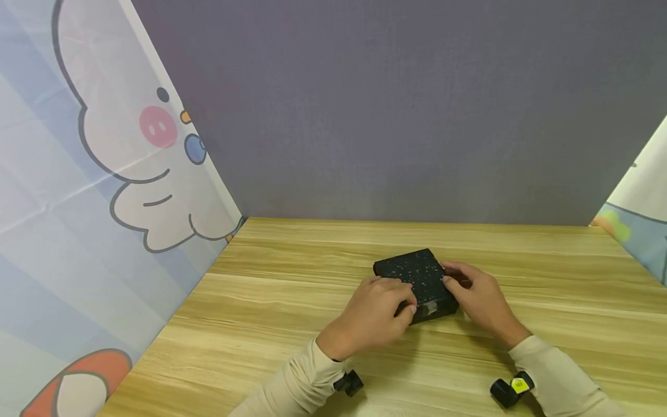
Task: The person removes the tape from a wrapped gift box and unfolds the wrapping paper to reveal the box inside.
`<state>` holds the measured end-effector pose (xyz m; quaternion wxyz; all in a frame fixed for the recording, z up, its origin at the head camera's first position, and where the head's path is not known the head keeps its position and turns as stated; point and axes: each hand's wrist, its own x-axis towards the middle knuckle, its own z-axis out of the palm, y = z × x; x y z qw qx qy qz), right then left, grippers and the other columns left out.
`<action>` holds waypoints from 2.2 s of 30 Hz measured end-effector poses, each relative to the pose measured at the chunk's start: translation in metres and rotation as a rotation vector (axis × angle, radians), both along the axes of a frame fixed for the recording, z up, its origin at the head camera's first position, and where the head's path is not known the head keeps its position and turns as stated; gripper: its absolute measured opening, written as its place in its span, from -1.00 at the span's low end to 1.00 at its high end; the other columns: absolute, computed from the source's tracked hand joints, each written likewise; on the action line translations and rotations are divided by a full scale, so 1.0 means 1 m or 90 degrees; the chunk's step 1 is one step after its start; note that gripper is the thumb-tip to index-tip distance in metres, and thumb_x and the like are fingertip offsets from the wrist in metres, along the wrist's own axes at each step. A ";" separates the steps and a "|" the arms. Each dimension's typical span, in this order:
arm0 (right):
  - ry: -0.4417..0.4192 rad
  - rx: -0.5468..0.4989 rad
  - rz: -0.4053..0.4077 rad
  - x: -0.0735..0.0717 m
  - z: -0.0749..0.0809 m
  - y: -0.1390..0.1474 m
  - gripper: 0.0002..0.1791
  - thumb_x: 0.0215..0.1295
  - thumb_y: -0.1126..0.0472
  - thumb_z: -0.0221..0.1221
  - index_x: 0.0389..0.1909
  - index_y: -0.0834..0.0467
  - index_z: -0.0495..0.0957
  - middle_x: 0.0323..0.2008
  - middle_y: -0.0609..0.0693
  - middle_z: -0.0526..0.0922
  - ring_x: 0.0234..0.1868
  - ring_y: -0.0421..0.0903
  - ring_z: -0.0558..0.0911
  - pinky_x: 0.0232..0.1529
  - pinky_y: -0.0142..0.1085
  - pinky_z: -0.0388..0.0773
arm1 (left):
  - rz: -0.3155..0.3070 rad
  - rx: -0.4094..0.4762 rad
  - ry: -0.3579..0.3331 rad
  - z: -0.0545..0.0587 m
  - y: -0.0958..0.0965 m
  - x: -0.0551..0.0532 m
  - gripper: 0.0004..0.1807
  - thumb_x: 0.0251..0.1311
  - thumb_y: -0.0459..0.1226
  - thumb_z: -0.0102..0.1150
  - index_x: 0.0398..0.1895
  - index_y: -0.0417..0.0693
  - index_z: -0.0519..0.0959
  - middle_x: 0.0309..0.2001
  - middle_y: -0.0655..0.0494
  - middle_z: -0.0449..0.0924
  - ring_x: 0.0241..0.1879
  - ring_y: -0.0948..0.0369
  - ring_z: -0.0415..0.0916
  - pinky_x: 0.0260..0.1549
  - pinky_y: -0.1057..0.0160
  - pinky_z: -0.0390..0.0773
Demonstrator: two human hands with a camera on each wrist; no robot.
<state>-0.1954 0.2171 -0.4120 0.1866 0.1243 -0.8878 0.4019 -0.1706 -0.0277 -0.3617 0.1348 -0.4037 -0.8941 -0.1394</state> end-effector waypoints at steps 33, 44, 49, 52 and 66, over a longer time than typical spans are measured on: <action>0.007 -0.051 -0.051 -0.006 -0.002 0.004 -0.65 0.51 0.05 0.13 0.03 0.25 0.63 -0.03 0.21 0.68 -0.10 0.15 0.68 -0.23 -0.51 0.50 | 0.050 -0.060 -0.041 -0.013 -0.027 -0.030 -0.41 0.24 0.11 0.32 0.34 0.28 0.54 0.36 0.05 0.33 0.30 0.14 0.34 0.19 0.17 0.44; -0.005 -0.096 -0.053 -0.003 -0.001 0.002 -0.65 0.54 0.12 0.06 0.15 0.26 0.54 0.10 0.25 0.61 -0.01 0.23 0.65 -0.19 -0.67 0.40 | -0.007 -0.034 -0.025 -0.012 -0.029 -0.031 -0.46 0.24 -0.34 0.36 0.29 0.20 0.59 0.19 -0.01 0.37 0.14 0.14 0.37 0.06 0.28 0.43; 0.015 -0.088 -0.058 -0.003 0.000 -0.001 -0.68 0.53 0.11 0.07 0.09 0.22 0.60 0.08 0.16 0.66 -0.02 0.14 0.64 -0.16 -0.65 0.42 | 0.011 -0.037 0.016 -0.013 -0.026 -0.032 -0.51 0.19 -0.23 0.43 0.23 0.17 0.62 0.07 0.05 0.43 0.05 0.18 0.46 0.06 0.23 0.46; 0.036 -0.079 -0.051 -0.002 0.003 -0.003 -0.71 0.53 0.11 0.08 0.04 0.20 0.63 0.13 0.11 0.65 0.04 0.14 0.63 -0.07 -0.58 0.44 | 0.033 -0.044 0.044 -0.014 -0.025 -0.032 -0.50 0.18 -0.11 0.45 0.21 0.15 0.63 0.02 0.09 0.45 -0.03 0.22 0.52 0.03 0.19 0.49; 0.142 0.009 0.044 0.006 0.007 -0.017 -0.87 0.30 0.36 0.27 -0.17 0.17 0.70 0.27 0.18 0.53 0.39 0.25 0.33 0.19 0.25 0.33 | 0.074 -0.072 0.092 -0.017 -0.016 -0.026 -0.54 0.16 0.05 0.42 0.14 0.24 0.68 -0.04 0.16 0.44 -0.03 0.22 0.52 0.07 0.13 0.49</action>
